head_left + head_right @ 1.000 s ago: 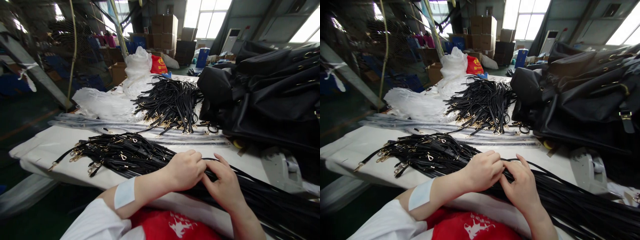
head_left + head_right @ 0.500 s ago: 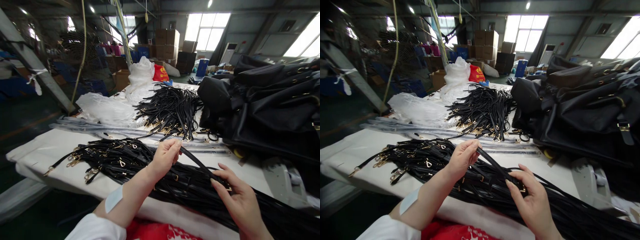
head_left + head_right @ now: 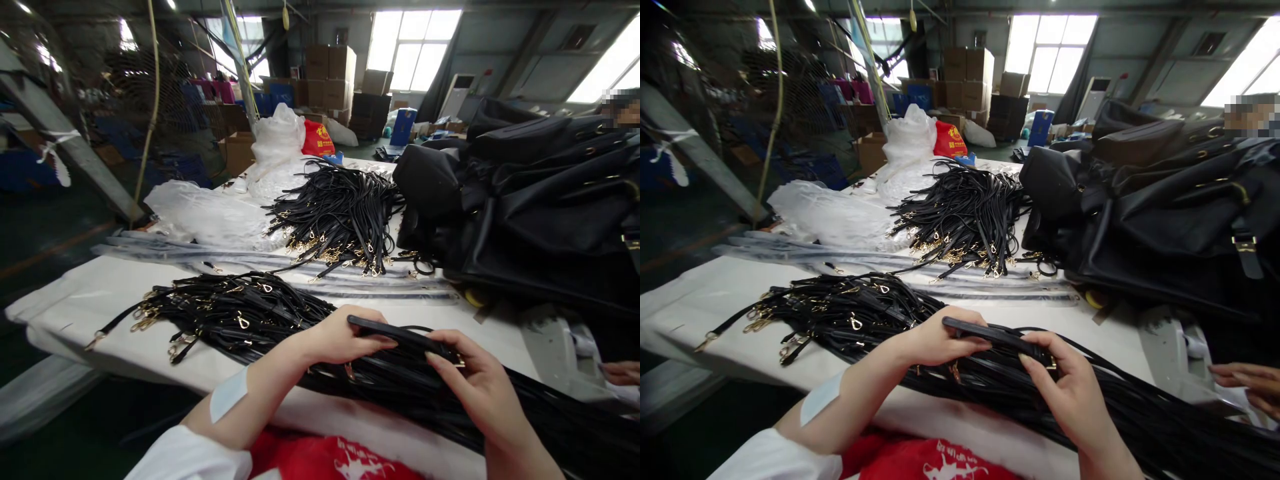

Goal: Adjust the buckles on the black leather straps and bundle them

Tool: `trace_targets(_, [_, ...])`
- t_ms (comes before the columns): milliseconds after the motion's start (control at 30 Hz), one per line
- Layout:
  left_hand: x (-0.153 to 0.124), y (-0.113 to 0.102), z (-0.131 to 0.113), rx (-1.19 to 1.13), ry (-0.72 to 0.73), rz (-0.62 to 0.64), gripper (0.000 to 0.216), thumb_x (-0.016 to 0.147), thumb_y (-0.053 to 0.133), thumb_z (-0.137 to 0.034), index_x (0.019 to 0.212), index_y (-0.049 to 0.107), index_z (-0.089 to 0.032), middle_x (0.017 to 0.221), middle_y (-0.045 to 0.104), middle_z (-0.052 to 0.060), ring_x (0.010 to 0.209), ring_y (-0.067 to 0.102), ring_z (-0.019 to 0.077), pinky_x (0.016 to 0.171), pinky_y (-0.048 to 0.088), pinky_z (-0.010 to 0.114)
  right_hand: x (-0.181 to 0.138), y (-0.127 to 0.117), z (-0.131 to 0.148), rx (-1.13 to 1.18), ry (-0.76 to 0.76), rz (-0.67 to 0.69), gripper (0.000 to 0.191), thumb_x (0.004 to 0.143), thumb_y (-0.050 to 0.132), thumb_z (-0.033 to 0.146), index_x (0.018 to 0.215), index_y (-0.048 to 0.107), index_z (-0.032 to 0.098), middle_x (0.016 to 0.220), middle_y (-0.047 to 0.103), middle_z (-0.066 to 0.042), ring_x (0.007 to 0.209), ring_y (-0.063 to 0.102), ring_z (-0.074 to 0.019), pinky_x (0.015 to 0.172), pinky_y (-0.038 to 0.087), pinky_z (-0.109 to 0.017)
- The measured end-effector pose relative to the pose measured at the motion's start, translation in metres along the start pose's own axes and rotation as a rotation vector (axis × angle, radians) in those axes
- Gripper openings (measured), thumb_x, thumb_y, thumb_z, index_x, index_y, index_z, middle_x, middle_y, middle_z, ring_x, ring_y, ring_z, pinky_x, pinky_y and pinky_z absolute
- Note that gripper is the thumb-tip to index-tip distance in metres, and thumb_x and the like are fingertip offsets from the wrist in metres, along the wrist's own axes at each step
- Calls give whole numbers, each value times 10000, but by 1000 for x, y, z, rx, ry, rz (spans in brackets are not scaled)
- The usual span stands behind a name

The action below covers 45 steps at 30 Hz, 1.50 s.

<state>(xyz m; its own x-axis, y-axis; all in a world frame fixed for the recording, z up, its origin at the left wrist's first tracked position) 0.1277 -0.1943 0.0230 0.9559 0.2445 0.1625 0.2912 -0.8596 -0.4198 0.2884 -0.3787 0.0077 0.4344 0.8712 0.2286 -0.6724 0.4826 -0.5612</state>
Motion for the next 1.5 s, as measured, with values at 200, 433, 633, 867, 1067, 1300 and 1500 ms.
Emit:
trace_targets(200, [4,8,-7,246,12,129,206,929,568,-214,1024,749,-190,1003,771,55,893,683,195,795,480,257,10,22,14,-344,-309,127,273,895,640,333,1148,636,230,1068,730,-76,1005,685,-272,1089,429,-533])
trace_targets(433, [-2,-4,-5,138,-90,133,212,836,712,-359,888,733,-155,714,676,-15,644,560,120,578,386,197,10,20,9,-105,-27,316,302,955,385,175,1139,620,223,755,662,11,656,624,-163,634,503,-284])
trace_targets(633, [-2,-12,3,105,-63,202,199,862,661,-286,989,743,-155,847,727,12,739,608,130,660,426,197,11,12,8,-52,-8,292,294,943,524,444,930,688,201,817,704,-27,741,641,-196,649,482,-276])
trace_targets(867, [-4,-8,1,109,-28,191,259,840,729,-390,940,753,-152,775,716,6,671,585,116,615,404,192,13,15,4,-11,59,179,366,915,566,452,673,657,194,602,616,15,568,553,-144,542,424,-234])
trace_targets(1067, [-5,-10,-7,84,6,137,253,879,696,-348,1032,749,-152,870,757,32,741,644,137,692,453,205,15,15,3,-3,103,210,409,939,538,482,679,660,191,609,607,-1,592,557,-153,562,433,-245])
trace_targets(1300, [-3,-7,-15,100,36,112,214,878,698,-316,1017,752,-163,911,775,54,803,682,161,742,479,227,12,25,14,214,134,467,459,1030,381,486,760,594,182,655,542,12,568,473,-117,523,382,-230])
trace_targets(1500, [-5,-2,-19,50,4,56,280,805,777,-314,1023,732,-144,900,762,50,767,658,150,700,470,222,12,25,12,263,139,367,503,958,495,567,648,568,177,596,502,17,562,433,-118,517,346,-233])
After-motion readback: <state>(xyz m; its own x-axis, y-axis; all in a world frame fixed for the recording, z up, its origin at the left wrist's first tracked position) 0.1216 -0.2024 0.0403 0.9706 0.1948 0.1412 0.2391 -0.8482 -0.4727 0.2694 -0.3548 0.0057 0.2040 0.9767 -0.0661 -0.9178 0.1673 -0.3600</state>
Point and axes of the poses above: each hand's wrist, its own x-axis towards the middle knuckle, its own y-axis out of the palm, z = x × y, the point moved 1 cm from there along x, towards the middle knuckle
